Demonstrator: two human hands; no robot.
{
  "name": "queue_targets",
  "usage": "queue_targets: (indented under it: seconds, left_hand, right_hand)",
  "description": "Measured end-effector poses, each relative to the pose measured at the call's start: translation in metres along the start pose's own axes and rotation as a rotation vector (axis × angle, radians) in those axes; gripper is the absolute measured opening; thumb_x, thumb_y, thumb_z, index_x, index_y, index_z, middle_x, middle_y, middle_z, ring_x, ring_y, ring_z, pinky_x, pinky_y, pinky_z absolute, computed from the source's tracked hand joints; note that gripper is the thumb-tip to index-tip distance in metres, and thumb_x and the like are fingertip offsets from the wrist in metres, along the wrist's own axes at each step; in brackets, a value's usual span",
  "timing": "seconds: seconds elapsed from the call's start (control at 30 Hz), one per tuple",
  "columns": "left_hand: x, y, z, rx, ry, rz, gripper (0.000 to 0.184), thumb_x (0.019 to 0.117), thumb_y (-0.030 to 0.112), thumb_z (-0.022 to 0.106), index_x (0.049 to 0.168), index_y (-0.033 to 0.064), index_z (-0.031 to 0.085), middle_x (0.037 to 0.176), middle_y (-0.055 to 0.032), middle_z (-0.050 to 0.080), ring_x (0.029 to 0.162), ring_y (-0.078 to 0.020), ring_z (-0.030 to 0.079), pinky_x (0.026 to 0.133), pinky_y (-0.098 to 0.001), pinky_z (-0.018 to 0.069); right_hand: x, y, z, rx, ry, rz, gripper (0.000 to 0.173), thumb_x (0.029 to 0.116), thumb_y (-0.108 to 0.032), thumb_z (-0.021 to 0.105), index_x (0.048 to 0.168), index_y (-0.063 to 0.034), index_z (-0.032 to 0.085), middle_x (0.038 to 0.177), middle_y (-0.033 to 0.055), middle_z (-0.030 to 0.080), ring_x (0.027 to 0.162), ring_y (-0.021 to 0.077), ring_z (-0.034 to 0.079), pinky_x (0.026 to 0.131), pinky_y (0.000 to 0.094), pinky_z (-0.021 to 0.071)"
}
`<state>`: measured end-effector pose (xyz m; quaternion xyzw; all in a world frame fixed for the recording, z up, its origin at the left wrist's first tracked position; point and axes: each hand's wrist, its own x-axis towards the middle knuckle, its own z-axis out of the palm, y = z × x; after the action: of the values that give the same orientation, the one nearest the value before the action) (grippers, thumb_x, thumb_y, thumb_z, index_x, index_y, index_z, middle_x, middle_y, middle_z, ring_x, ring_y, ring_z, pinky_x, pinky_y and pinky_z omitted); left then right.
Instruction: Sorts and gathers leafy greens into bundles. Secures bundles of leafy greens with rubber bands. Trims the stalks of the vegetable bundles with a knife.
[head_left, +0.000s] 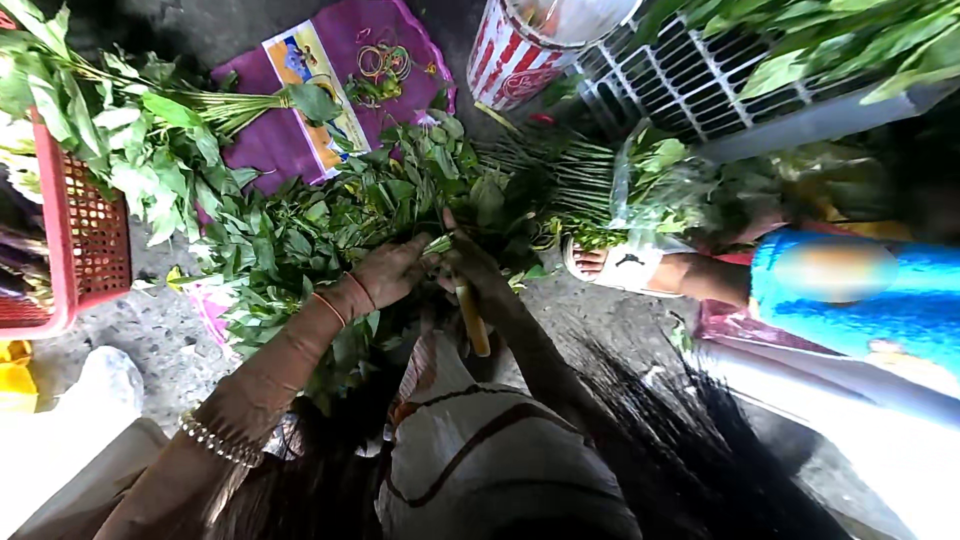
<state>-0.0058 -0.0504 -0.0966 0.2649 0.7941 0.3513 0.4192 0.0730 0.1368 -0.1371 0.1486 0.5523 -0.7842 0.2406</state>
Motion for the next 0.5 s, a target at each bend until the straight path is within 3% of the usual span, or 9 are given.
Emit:
queue_targets:
  seconds: [0.07, 0.17, 0.27, 0.37, 0.4, 0.43, 0.5]
  left_hand:
    - [-0.0044, -0.0003, 0.0066, -0.055, 0.034, 0.048, 0.032, 0.11, 0.027, 0.047, 0.128, 0.0036, 0.06, 0.092, -0.017, 0.069, 0.08, -0.0301, 0.068, 0.075, -0.0501, 0.0555]
    - [-0.0058, 0.0015, 0.0078, -0.139, -0.004, 0.052, 0.037, 0.11, 0.025, 0.047, 0.138, 0.0044, 0.058, 0.107, -0.0156, 0.071, 0.09, -0.0256, 0.068, 0.084, -0.046, 0.0553]
    - [-0.0003, -0.0019, 0.0085, -0.181, -0.027, 0.064, 0.036, 0.1102, 0.028, 0.046, 0.134, 0.0038, 0.059, 0.1, -0.0135, 0.07, 0.084, -0.0221, 0.066, 0.081, -0.0433, 0.0546]
    - [0.001, 0.0017, 0.0028, -0.181, -0.08, 0.05, 0.039, 0.1104, 0.028, 0.046, 0.138, 0.0025, 0.057, 0.104, -0.0153, 0.07, 0.089, -0.0231, 0.066, 0.086, -0.0444, 0.0537]
    - [0.0006, 0.0018, 0.0027, -0.174, -0.084, 0.049, 0.04, 0.1106, 0.028, 0.046, 0.139, 0.0027, 0.056, 0.105, -0.0155, 0.07, 0.089, -0.0235, 0.066, 0.086, -0.0443, 0.0537]
    - [0.0002, 0.0007, 0.0043, -0.163, -0.071, 0.055, 0.038, 0.1107, 0.028, 0.045, 0.137, 0.0031, 0.057, 0.103, -0.0151, 0.069, 0.087, -0.0237, 0.066, 0.084, -0.0441, 0.0542]
    - [0.0001, -0.0006, 0.0068, -0.141, -0.042, 0.07, 0.037, 0.1107, 0.029, 0.045, 0.134, 0.0034, 0.058, 0.101, -0.0151, 0.069, 0.086, -0.0243, 0.067, 0.082, -0.0448, 0.0547]
  right_hand:
    - [-0.0023, -0.0036, 0.0, -0.099, 0.005, -0.018, 0.066, 0.1033, -0.037, 0.049, 0.164, -0.0257, 0.024, 0.077, -0.0055, 0.054, 0.056, 0.0039, 0.049, 0.05, 0.0193, 0.0453]
    - [-0.0045, -0.0053, 0.0019, -0.198, 0.042, 0.01, 0.059, 0.1049, -0.04, 0.047, 0.161, -0.0284, 0.032, 0.077, -0.0048, 0.053, 0.056, 0.0031, 0.048, 0.051, 0.0181, 0.0442]
    - [-0.0077, -0.0059, 0.0003, -0.233, 0.028, 0.005, 0.061, 0.1051, -0.037, 0.046, 0.163, -0.0323, 0.027, 0.099, -0.0019, 0.063, 0.064, 0.0024, 0.052, 0.056, 0.0189, 0.0471]
    - [-0.008, -0.0072, 0.003, -0.234, 0.045, -0.024, 0.06, 0.1063, -0.034, 0.043, 0.163, -0.0299, 0.027, 0.106, -0.0012, 0.064, 0.06, 0.0022, 0.05, 0.051, 0.0182, 0.0451]
    - [-0.0083, -0.008, 0.0026, -0.255, 0.035, -0.027, 0.061, 0.1068, -0.036, 0.042, 0.164, -0.0299, 0.024, 0.119, -0.002, 0.064, 0.063, 0.0007, 0.051, 0.053, 0.0169, 0.0454]
    - [-0.0082, -0.0083, 0.0024, -0.276, 0.038, -0.03, 0.061, 0.1067, -0.037, 0.042, 0.165, -0.0301, 0.023, 0.121, -0.0016, 0.064, 0.063, 0.0006, 0.05, 0.054, 0.0167, 0.0451]
    - [-0.0082, -0.0082, 0.0038, -0.31, 0.076, -0.027, 0.06, 0.107, -0.04, 0.043, 0.164, -0.0316, 0.026, 0.101, 0.0006, 0.064, 0.062, 0.0039, 0.051, 0.053, 0.0202, 0.0459]
